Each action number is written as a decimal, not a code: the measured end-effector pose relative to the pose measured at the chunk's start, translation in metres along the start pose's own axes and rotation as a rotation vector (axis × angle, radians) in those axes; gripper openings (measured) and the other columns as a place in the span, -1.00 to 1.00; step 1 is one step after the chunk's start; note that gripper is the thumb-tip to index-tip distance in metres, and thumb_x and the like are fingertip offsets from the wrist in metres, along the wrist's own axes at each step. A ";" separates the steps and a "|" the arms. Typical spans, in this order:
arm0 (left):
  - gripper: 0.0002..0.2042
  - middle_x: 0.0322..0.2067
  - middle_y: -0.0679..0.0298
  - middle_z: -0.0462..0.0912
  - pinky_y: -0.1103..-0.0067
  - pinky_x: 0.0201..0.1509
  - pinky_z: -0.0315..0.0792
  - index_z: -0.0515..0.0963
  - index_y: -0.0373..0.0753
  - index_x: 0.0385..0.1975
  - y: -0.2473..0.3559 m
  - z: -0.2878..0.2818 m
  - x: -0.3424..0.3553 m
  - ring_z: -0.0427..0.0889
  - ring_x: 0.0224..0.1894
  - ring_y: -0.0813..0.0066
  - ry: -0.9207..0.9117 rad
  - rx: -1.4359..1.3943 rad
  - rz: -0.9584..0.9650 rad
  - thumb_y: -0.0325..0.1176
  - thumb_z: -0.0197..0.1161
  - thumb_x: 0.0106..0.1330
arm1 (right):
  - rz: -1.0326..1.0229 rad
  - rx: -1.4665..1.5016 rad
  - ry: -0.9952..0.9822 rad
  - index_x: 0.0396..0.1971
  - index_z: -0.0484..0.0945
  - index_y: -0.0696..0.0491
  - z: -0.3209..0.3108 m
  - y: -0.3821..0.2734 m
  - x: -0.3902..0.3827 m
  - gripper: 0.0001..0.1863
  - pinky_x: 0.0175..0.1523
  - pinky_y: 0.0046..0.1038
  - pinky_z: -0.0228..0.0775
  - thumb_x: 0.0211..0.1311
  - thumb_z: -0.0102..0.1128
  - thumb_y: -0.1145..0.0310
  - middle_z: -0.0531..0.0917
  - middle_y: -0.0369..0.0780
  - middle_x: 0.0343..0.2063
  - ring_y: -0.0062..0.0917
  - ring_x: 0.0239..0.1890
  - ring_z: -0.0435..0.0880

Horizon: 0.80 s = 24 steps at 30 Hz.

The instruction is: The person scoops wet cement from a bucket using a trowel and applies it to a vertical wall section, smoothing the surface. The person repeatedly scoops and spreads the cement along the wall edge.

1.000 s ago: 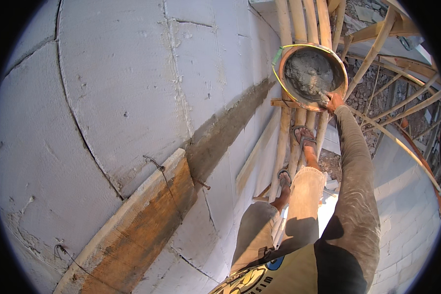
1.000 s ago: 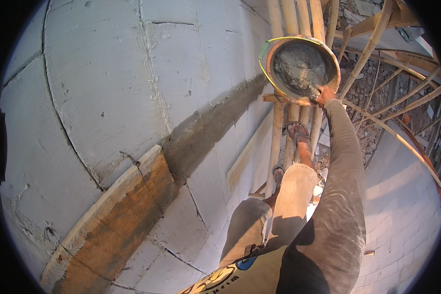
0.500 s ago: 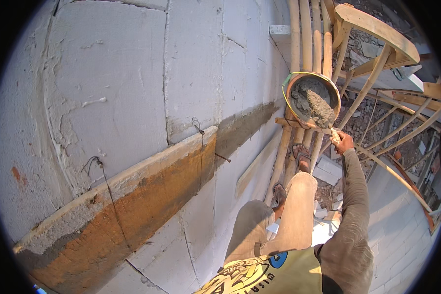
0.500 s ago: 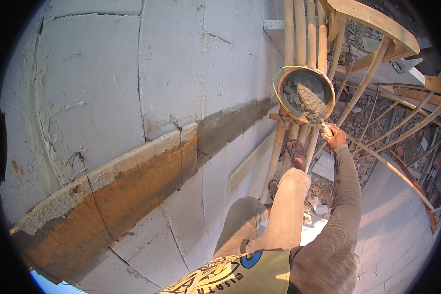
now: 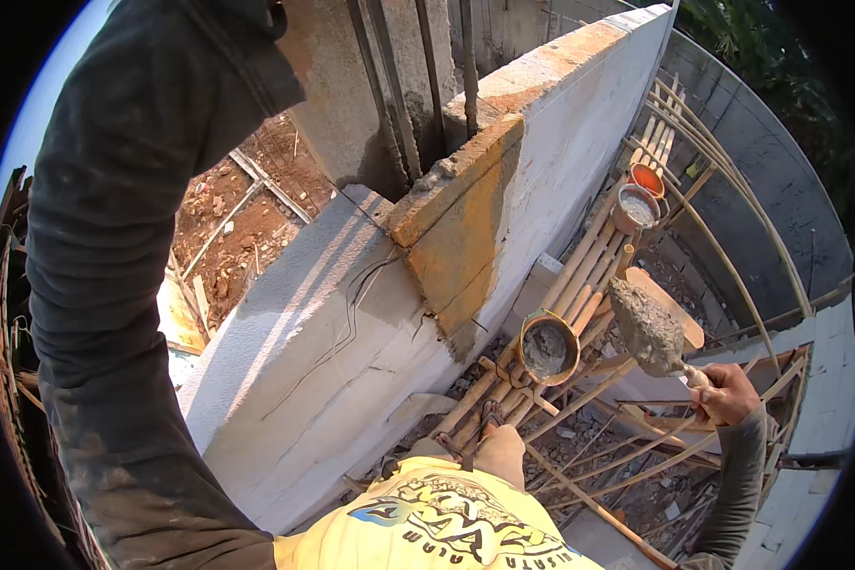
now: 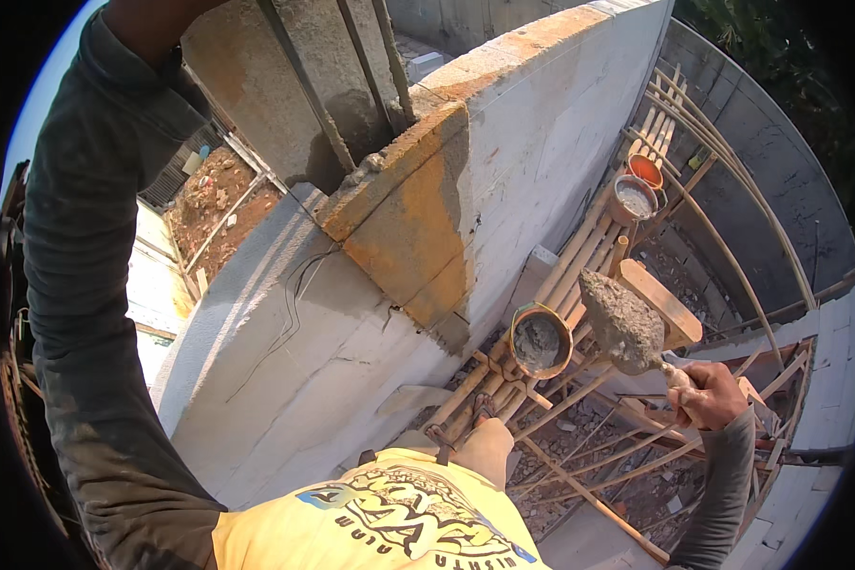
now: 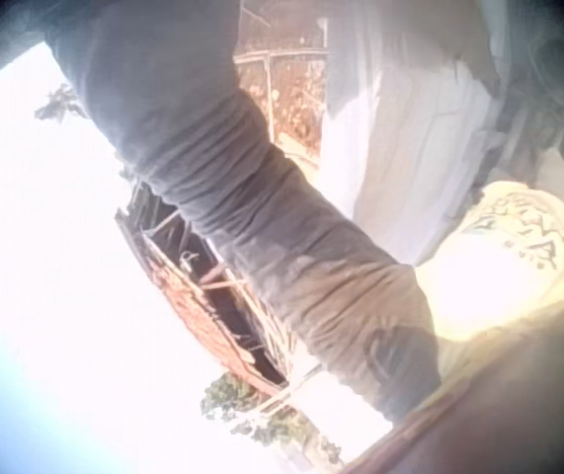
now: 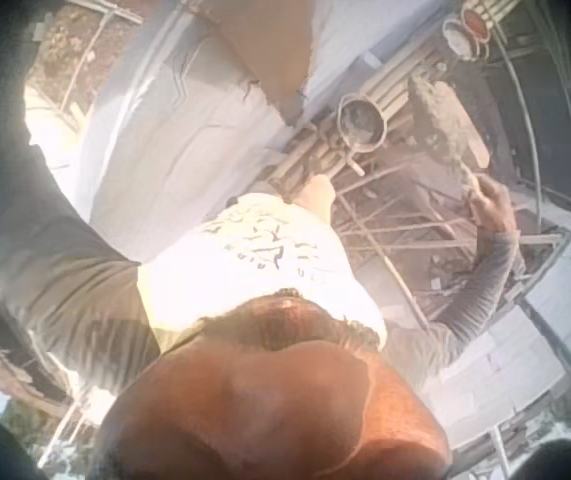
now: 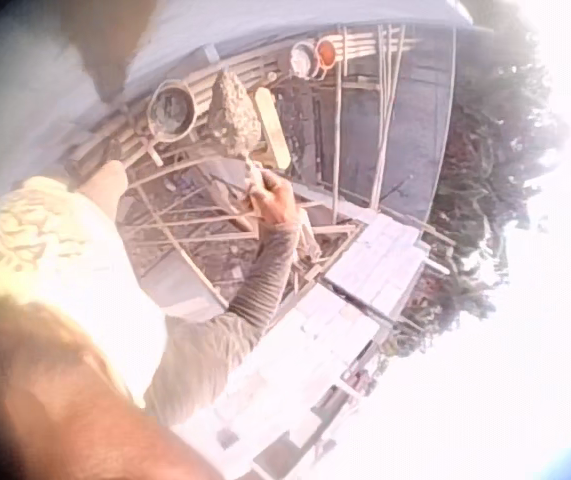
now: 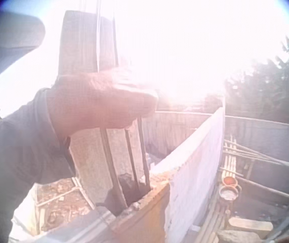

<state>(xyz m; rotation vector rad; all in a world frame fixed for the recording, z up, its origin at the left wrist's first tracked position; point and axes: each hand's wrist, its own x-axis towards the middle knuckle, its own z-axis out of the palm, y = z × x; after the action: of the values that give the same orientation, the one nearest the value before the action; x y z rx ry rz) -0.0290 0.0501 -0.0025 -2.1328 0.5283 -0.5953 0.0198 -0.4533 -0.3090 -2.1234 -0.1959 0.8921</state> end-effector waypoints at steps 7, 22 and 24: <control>-0.75 -0.38 0.25 0.66 0.40 0.00 0.43 0.72 -0.18 -0.23 -0.001 0.017 0.035 0.60 -0.21 0.30 0.238 -0.343 -0.071 -0.37 0.33 0.06 | 0.009 -0.205 -0.092 -0.37 0.58 0.34 -0.046 -0.278 -0.090 -0.58 -0.55 -0.45 0.63 -0.02 0.47 0.26 0.64 -0.10 -0.62 -0.45 -0.69 0.67; -0.78 -0.21 0.11 0.70 0.41 0.07 0.46 0.70 -0.25 -0.25 0.005 0.013 0.028 0.65 -0.05 0.19 0.276 -0.692 -0.170 -0.41 0.20 0.15 | -0.021 -0.798 -0.223 -0.20 0.58 0.30 0.048 -0.467 -0.051 -0.38 -0.68 -0.47 0.52 0.22 0.26 -0.09 0.63 -0.11 -0.63 -0.49 -0.76 0.62; -0.79 -0.18 0.09 0.71 0.41 0.08 0.46 0.70 -0.26 -0.26 0.004 0.016 0.028 0.65 -0.03 0.18 0.286 -0.679 -0.130 -0.42 0.18 0.16 | -0.104 -0.648 -0.209 -0.20 0.58 0.30 0.020 -0.438 -0.046 -0.40 -0.68 -0.49 0.52 0.21 0.27 -0.07 0.63 -0.13 -0.64 -0.51 -0.77 0.61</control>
<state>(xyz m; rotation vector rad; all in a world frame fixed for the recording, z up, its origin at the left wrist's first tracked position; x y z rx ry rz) 0.0021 0.0421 -0.0077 -2.7516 0.8445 -0.8962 0.0405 -0.1696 0.0284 -2.5653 -0.7860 1.0886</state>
